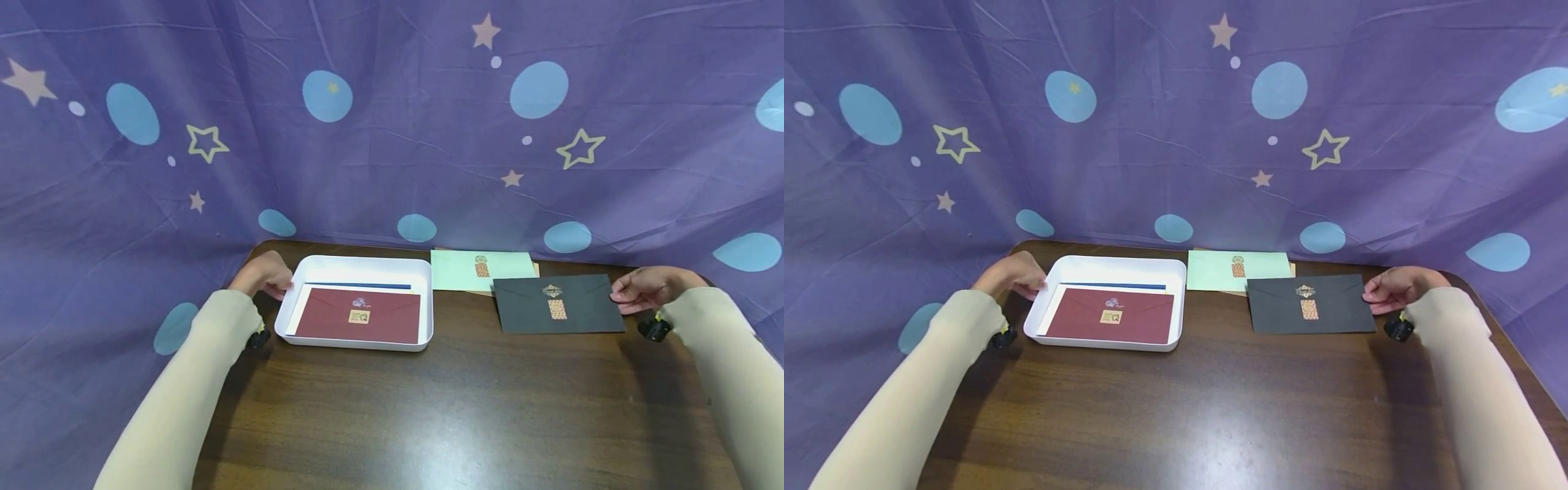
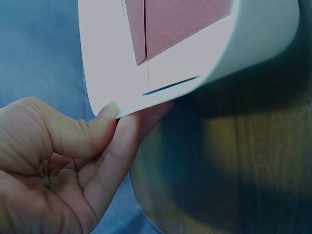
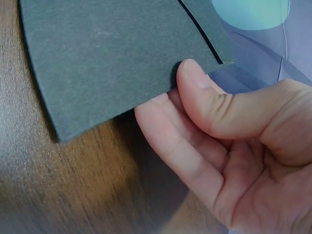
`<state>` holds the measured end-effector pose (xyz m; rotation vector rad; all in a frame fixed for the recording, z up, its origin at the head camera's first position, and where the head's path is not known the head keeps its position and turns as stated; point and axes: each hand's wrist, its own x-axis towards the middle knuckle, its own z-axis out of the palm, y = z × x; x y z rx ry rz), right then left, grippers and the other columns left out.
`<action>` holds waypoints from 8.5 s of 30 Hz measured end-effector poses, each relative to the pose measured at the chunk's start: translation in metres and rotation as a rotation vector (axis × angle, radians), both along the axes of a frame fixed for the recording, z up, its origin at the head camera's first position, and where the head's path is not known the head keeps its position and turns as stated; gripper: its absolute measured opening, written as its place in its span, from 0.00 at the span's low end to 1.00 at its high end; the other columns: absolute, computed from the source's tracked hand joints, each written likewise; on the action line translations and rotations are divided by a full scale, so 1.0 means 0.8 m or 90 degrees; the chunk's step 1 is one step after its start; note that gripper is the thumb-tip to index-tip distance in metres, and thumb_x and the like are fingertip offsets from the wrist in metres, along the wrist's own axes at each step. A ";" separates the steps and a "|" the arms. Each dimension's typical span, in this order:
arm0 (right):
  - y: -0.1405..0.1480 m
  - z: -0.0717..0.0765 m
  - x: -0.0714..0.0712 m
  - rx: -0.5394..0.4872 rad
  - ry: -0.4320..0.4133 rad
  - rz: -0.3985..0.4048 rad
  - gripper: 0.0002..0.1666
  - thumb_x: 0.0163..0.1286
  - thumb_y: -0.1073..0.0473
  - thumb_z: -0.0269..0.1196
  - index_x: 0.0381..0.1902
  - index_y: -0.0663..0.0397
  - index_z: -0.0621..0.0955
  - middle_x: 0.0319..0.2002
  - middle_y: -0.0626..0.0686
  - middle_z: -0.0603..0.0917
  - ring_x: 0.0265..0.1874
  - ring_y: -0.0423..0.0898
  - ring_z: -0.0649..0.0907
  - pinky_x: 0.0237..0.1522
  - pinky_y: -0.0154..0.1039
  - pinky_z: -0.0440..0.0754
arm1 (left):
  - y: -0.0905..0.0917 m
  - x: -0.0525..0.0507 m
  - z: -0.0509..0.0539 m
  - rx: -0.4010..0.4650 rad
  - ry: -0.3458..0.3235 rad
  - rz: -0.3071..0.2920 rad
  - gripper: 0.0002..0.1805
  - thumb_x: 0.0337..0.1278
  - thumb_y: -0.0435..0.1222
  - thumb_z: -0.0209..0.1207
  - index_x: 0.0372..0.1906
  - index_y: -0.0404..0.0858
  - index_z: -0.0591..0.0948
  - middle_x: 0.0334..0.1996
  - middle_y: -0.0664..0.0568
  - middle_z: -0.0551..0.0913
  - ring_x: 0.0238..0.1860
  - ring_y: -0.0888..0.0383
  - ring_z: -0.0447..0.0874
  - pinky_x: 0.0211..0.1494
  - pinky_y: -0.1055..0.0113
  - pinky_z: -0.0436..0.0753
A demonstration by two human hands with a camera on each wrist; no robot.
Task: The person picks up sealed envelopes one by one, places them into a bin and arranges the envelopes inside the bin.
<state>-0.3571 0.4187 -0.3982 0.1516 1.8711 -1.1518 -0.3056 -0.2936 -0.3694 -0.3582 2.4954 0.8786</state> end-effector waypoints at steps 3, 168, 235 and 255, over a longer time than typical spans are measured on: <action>0.001 -0.001 -0.002 -0.026 -0.006 0.017 0.11 0.73 0.69 0.58 0.34 0.48 0.80 0.33 0.41 0.81 0.37 0.32 0.84 0.53 0.31 0.89 | -0.001 -0.001 0.000 0.002 -0.001 0.004 0.07 0.54 0.19 0.53 0.28 0.29 0.69 0.29 0.45 0.71 0.22 0.60 0.80 0.32 0.70 0.91; -0.384 0.086 0.062 -0.142 0.192 -0.094 0.03 0.70 0.75 0.58 0.37 0.69 0.79 0.25 0.50 0.87 0.23 0.41 0.87 0.37 0.34 0.92 | 0.001 -0.004 -0.004 -0.022 0.010 0.004 0.09 0.57 0.19 0.52 0.27 0.31 0.68 0.26 0.47 0.71 0.19 0.62 0.78 0.28 0.73 0.89; -0.466 0.067 0.046 -0.026 0.189 -0.086 0.02 0.62 0.75 0.67 0.32 0.73 0.83 0.16 0.56 0.84 0.15 0.44 0.85 0.29 0.35 0.92 | 0.006 0.000 0.000 -0.024 0.005 0.009 0.08 0.57 0.19 0.54 0.28 0.30 0.69 0.28 0.47 0.72 0.20 0.62 0.79 0.30 0.72 0.91; -0.477 0.055 0.048 -0.009 0.213 -0.075 0.01 0.60 0.76 0.66 0.30 0.73 0.83 0.15 0.58 0.83 0.14 0.45 0.84 0.31 0.38 0.93 | 0.005 -0.002 0.000 -0.026 -0.005 0.001 0.10 0.57 0.19 0.53 0.26 0.31 0.68 0.25 0.48 0.71 0.18 0.63 0.78 0.28 0.74 0.89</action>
